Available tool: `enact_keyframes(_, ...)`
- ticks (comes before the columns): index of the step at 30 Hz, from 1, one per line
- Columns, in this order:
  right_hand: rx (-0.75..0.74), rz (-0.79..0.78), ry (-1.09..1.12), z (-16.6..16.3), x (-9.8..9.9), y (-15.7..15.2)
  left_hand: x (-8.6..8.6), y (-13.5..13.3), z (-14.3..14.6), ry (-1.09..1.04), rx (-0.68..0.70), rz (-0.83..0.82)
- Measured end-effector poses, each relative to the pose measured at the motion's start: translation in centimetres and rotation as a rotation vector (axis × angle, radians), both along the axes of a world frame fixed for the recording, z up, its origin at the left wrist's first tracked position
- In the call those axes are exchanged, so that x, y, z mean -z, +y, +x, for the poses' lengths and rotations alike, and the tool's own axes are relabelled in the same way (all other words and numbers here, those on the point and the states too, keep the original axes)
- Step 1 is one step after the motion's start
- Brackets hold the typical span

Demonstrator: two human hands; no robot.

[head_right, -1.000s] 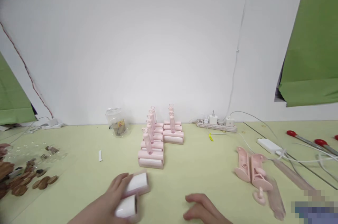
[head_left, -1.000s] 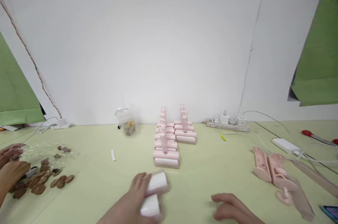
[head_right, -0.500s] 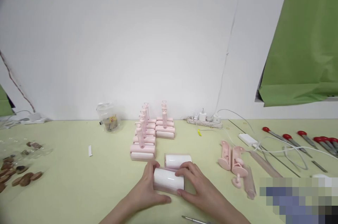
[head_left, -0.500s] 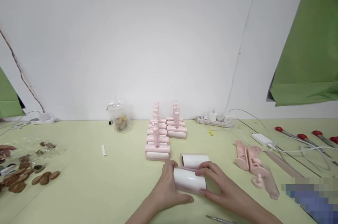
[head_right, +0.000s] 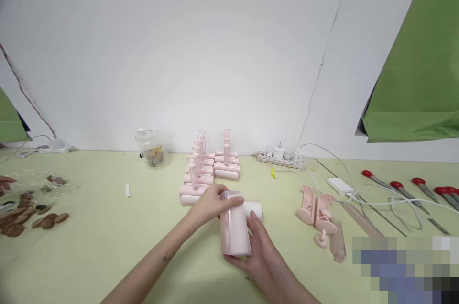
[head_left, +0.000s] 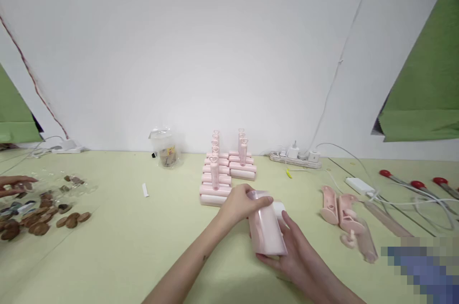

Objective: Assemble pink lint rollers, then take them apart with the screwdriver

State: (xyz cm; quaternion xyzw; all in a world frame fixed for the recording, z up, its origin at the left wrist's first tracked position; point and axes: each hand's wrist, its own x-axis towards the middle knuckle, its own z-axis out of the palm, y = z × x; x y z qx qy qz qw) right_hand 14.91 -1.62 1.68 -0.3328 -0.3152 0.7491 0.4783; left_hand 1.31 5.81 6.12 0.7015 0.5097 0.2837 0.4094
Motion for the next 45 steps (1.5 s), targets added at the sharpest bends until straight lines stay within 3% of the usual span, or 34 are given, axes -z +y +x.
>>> enact_keyframes(3, -0.142, -0.204, 0.273, 0.0, 0.0, -0.3, -1.0, 0.0, 1.5, 0.152, 0.061, -0.083)
enact_keyframes(6, -0.199, -0.297, 0.429, 0.2, 0.8, -0.4, -1.7, 0.2, 1.7, 0.266, 0.091, -0.118)
enact_keyframes(15, -0.116, -0.53, 0.471, -0.5, 1.9, -0.4, -1.7, 0.7, -0.2, 0.214, 0.101, -0.111)
enact_keyframes(22, -0.039, -0.535, 0.434, -0.6, 1.9, -0.4, -1.1, 0.1, -2.9, 0.047, 0.075, -0.113)
enact_keyframes(29, -0.192, -0.483, 0.519, -0.3, 1.9, -0.3, -0.3, -1.4, -4.0, -0.299, -0.025, -0.043)
enact_keyframes(34, -0.14, -0.497, 0.621, 1.0, 1.2, 0.3, 2.2, -1.7, -6.4, -0.475, -0.151, 0.048)
enact_keyframes(37, -0.073, -0.483, 0.584, 1.4, 1.1, 0.6, 4.7, -1.8, -7.5, -0.466, -0.155, 0.063)
enact_keyframes(40, -0.032, -0.494, 0.532, 1.5, 1.2, 0.7, 6.2, -2.0, -7.7, -0.44, -0.046, 0.01)
enact_keyframes(43, -0.048, -0.445, 0.545, 2.0, 0.9, 0.7, 6.0, -2.2, -7.9, -0.356, 0.082, -0.031)
enact_keyframes(45, -0.046, -0.412, 0.575, 2.5, 0.4, 0.6, 5.3, -2.4, -8.3, -0.216, 0.097, 0.009)
